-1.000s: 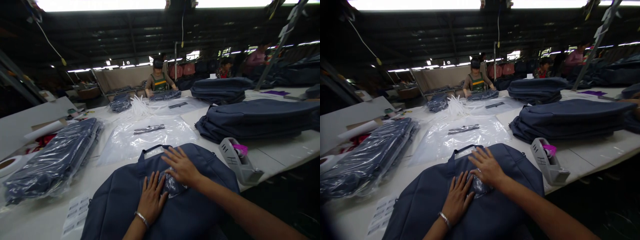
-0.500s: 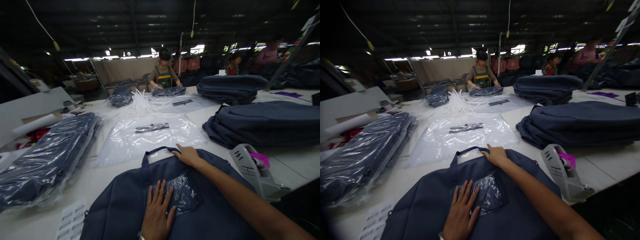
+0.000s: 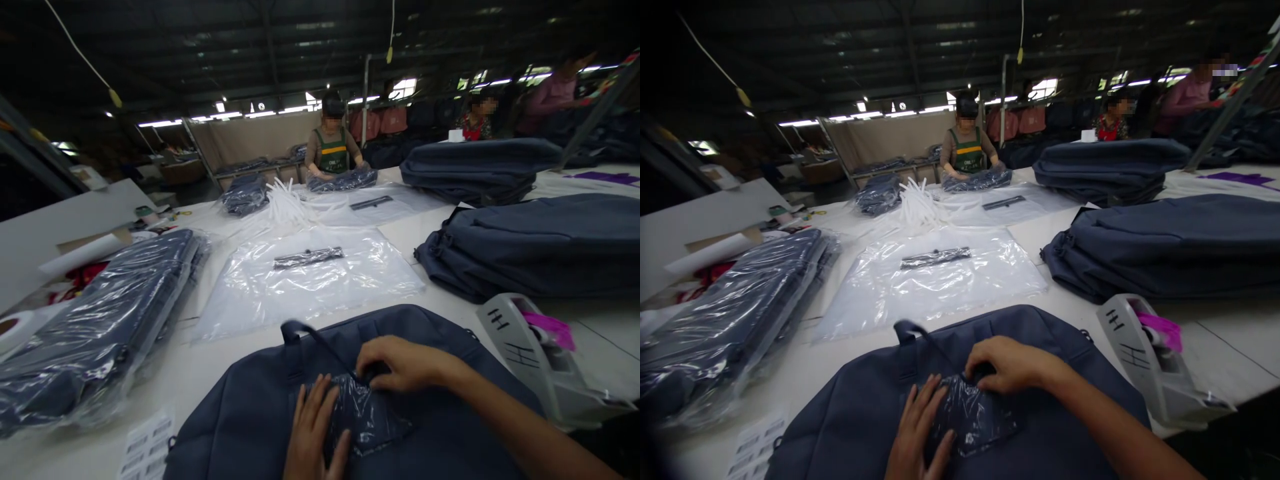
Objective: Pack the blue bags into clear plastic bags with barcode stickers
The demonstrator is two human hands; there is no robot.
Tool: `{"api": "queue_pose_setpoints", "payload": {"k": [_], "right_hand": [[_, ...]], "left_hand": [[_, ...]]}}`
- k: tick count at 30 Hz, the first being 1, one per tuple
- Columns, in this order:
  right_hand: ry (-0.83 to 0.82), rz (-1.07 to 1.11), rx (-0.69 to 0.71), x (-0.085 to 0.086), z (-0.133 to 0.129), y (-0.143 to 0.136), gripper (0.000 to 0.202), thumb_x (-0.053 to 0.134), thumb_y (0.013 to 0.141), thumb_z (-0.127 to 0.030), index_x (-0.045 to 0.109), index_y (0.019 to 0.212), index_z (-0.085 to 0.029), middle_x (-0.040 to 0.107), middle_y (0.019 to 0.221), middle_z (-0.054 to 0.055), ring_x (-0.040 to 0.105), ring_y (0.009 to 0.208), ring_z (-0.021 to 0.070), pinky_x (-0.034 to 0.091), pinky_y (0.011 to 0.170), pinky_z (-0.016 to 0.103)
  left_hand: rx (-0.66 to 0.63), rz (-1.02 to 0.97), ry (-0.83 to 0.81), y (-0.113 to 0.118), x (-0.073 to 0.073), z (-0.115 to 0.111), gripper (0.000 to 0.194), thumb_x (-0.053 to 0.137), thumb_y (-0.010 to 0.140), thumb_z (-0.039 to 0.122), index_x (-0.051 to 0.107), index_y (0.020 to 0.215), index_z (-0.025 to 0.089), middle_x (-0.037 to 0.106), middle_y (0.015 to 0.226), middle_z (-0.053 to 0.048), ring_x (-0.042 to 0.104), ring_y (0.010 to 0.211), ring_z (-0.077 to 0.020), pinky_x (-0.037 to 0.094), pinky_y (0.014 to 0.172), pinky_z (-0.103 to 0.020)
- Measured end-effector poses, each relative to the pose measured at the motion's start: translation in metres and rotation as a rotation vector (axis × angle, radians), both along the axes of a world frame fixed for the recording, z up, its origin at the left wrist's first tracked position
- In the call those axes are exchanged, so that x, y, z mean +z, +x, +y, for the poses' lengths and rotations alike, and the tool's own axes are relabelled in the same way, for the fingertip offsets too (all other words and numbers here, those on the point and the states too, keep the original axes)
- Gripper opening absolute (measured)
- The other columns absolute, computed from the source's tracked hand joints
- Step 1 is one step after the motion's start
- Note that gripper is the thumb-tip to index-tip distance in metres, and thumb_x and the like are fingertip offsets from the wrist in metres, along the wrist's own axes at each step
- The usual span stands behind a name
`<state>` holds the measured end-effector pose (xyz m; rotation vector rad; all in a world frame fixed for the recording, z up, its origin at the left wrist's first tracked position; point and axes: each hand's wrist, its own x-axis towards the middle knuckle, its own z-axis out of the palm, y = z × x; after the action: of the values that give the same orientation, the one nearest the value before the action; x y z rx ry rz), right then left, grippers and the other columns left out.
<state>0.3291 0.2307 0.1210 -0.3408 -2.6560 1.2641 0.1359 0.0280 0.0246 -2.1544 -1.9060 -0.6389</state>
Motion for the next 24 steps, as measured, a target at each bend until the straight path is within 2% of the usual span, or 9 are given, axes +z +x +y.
{"api": "queue_pose_setpoints", "payload": {"k": [3,6,10,13,16,18,20,22,24], "right_hand": [[0.181,-0.082,0.013,-0.001,-0.023,0.009,0.010,0.068,0.078,-0.024,0.076,0.084,-0.024,0.074,0.089,0.002,0.067,0.089,0.0183,0.045,0.086,0.029],[0.364,-0.227,0.019,0.009,-0.030,-0.005,0.017,0.069,0.079,-0.033,0.076,0.068,-0.021,0.069,0.059,0.003,0.064,0.062,0.0183,0.043,0.060,0.027],[0.508,-0.335,0.047,0.022,-0.026,-0.045,0.027,0.069,0.079,-0.038,0.075,0.062,-0.018,0.067,0.056,0.006,0.060,0.054,0.0183,0.032,0.049,0.027],[0.409,-0.180,-0.081,0.003,-0.022,-0.078,0.033,0.057,0.089,-0.040,0.075,0.071,-0.018,0.072,0.068,0.006,0.062,0.063,0.0170,0.033,0.054,0.026],[0.196,-0.021,-0.227,-0.039,-0.025,-0.101,0.043,0.043,0.098,-0.040,0.072,0.076,-0.017,0.072,0.072,0.003,0.060,0.064,0.0130,0.033,0.057,0.023],[0.159,0.012,-0.243,-0.065,-0.030,-0.107,0.040,0.046,0.096,-0.039,0.070,0.075,-0.016,0.071,0.073,0.003,0.058,0.063,0.0123,0.031,0.056,0.023],[0.182,0.029,-0.234,-0.080,-0.034,-0.108,0.037,0.050,0.093,-0.041,0.069,0.074,-0.017,0.070,0.072,0.003,0.058,0.063,0.0128,0.028,0.056,0.024],[0.187,0.040,-0.239,-0.084,-0.036,-0.106,0.037,0.050,0.092,-0.042,0.069,0.071,-0.017,0.069,0.069,0.002,0.057,0.061,0.0129,0.026,0.055,0.025],[0.181,0.046,-0.242,-0.082,-0.035,-0.105,0.037,0.050,0.092,-0.042,0.068,0.069,-0.018,0.069,0.068,0.002,0.057,0.060,0.0129,0.025,0.054,0.026]], "left_hand": [[0.075,-0.182,0.145,-0.005,0.011,-0.006,0.070,0.047,0.088,0.018,0.020,0.150,0.036,0.056,0.136,-0.003,0.052,0.127,-0.0250,0.052,0.099,-0.045],[0.064,-0.096,0.253,-0.003,0.024,0.002,0.070,0.053,0.085,0.014,0.030,0.147,0.036,0.054,0.139,-0.004,0.047,0.131,-0.0281,0.045,0.107,-0.052],[0.001,0.117,0.036,0.007,0.026,0.015,0.048,0.053,0.089,0.022,0.050,0.136,0.030,0.058,0.135,-0.004,0.053,0.127,-0.0282,0.036,0.113,-0.057],[-0.110,0.079,-0.029,0.008,0.027,0.014,0.034,0.052,0.090,0.025,0.061,0.123,0.024,0.068,0.121,-0.004,0.064,0.111,-0.0235,0.049,0.105,-0.045],[-0.123,-0.179,-0.140,-0.007,0.049,0.018,0.025,0.052,0.092,0.027,0.066,0.112,0.028,0.073,0.108,0.001,0.070,0.098,-0.0172,0.057,0.092,-0.028],[-0.027,-0.364,-0.182,-0.027,0.072,0.037,0.021,0.052,0.092,0.030,0.067,0.108,0.030,0.074,0.103,0.002,0.070,0.094,-0.0149,0.057,0.087,-0.024],[0.088,-0.448,-0.189,-0.052,0.089,0.073,0.020,0.055,0.091,0.036,0.066,0.104,0.028,0.073,0.102,0.001,0.069,0.093,-0.0163,0.057,0.083,-0.026],[0.107,-0.449,-0.282,-0.078,0.090,0.122,0.024,0.055,0.090,0.038,0.064,0.108,0.025,0.071,0.105,-0.002,0.068,0.090,-0.0168,0.058,0.079,-0.028],[0.056,-0.374,-0.372,-0.101,0.076,0.173,0.025,0.056,0.087,0.036,0.064,0.106,0.022,0.068,0.104,-0.005,0.066,0.088,-0.0172,0.056,0.077,-0.030]]}}
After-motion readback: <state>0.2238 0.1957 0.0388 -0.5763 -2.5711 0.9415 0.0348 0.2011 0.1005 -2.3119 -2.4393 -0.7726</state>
